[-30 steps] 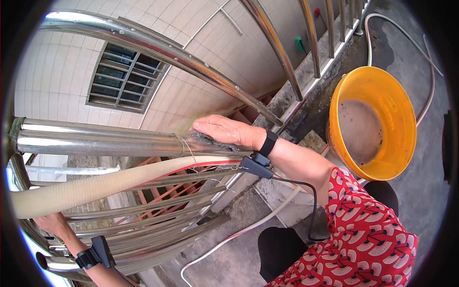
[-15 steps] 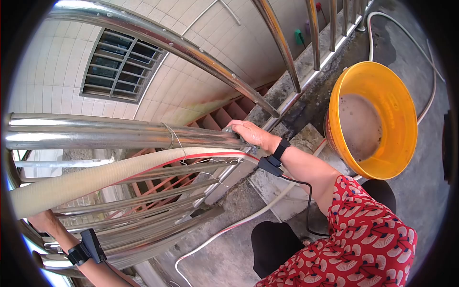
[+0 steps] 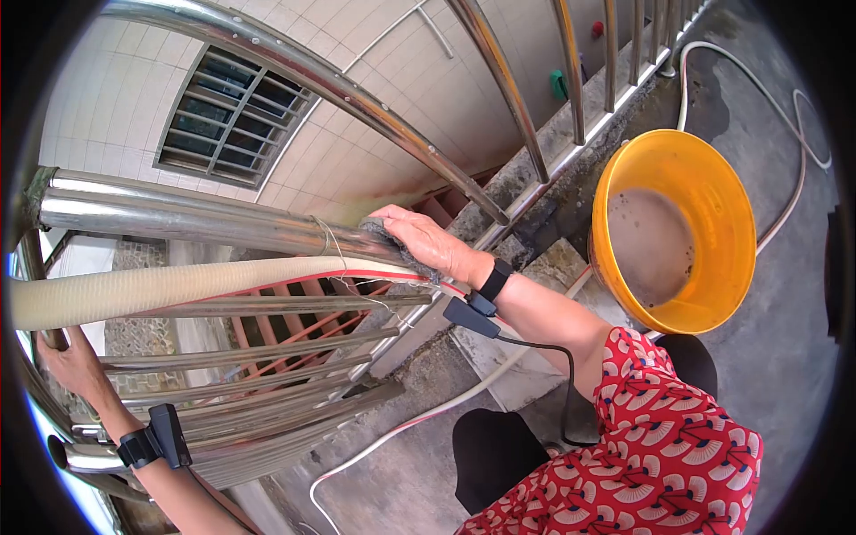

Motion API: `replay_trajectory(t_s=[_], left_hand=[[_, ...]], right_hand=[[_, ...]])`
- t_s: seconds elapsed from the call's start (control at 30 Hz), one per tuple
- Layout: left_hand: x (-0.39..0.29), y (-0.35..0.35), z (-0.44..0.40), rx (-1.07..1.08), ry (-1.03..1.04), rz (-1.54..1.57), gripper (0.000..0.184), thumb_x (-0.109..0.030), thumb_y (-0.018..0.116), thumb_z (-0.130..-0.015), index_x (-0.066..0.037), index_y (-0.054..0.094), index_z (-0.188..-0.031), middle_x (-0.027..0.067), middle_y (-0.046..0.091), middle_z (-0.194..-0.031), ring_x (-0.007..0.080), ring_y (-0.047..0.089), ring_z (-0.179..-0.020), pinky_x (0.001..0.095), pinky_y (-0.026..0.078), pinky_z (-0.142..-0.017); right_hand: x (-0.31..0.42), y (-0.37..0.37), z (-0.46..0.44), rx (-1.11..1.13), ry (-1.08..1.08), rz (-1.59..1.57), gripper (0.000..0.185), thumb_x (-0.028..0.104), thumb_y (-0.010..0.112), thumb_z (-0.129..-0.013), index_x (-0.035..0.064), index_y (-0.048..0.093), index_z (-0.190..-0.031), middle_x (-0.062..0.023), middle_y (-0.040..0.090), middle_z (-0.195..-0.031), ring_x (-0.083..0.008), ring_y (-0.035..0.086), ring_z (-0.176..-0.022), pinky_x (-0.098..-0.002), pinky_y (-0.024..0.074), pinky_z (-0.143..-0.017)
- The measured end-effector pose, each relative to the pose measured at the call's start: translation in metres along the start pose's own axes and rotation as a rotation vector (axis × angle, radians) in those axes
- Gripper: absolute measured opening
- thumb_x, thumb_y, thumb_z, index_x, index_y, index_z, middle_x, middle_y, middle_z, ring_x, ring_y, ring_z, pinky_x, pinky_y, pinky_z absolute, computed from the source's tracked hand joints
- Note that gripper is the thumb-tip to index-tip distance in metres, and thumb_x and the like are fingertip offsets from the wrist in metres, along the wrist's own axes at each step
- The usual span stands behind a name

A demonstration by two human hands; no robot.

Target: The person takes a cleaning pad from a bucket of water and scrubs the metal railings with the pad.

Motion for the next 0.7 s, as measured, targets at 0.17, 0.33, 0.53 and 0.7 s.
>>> replay_trajectory(t_s=[0.17,0.33,0.53,0.7], left_hand=[[0.012,0.006,-0.005,0.033,0.020,0.043,0.069,-0.055,0.062,-0.081,-0.001,0.055,-0.123,0.0166,0.062,-0.116,0.0331,0.059,-0.107,0.0403,0.044,-0.092],[0.020,0.000,-0.007,0.222,-0.099,-0.030,0.062,-0.048,0.064,-0.082,0.003,0.055,-0.116,0.0194,0.063,-0.106,0.0322,0.060,-0.098,0.0412,0.045,-0.085],[-0.012,-0.011,0.001,0.354,-0.275,-0.097,0.061,-0.041,0.064,-0.086,0.007,0.045,-0.117,0.0276,0.056,-0.103,0.0334,0.058,-0.090,0.0435,0.047,-0.077],[-0.023,-0.013,0.006,0.005,-0.019,-0.114,0.066,-0.052,0.066,-0.077,-0.001,0.059,-0.118,0.0162,0.065,-0.110,0.0330,0.061,-0.103,0.0400,0.045,-0.089]], right_hand=[[0.087,0.017,-0.031,0.173,-0.298,0.093,0.040,0.025,0.032,-0.098,-0.0043,0.052,-0.116,-0.0148,0.059,-0.112,-0.0229,0.055,-0.103,-0.0312,0.0394,-0.095],[0.033,0.012,-0.054,0.286,-0.255,0.193,0.031,0.020,0.040,-0.091,-0.0066,0.057,-0.094,-0.0167,0.062,-0.094,-0.0253,0.056,-0.086,-0.0337,0.0431,-0.085],[-0.146,-0.052,-0.002,0.314,0.271,0.467,0.036,0.029,0.041,-0.086,0.0012,0.064,-0.083,-0.0109,0.065,-0.084,-0.0210,0.056,-0.081,-0.0337,0.0427,-0.080],[-0.191,-0.071,0.018,0.148,0.333,0.639,0.034,0.029,0.040,-0.089,0.0003,0.059,-0.088,-0.0124,0.062,-0.088,-0.0209,0.056,-0.085,-0.0345,0.0423,-0.079]])
Point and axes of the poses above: each hand's wrist, its own z-axis away from the middle knuckle, its own y-axis out of the palm, x = y × z, the point moved 4 cm from there along -z, towards the middle knuckle
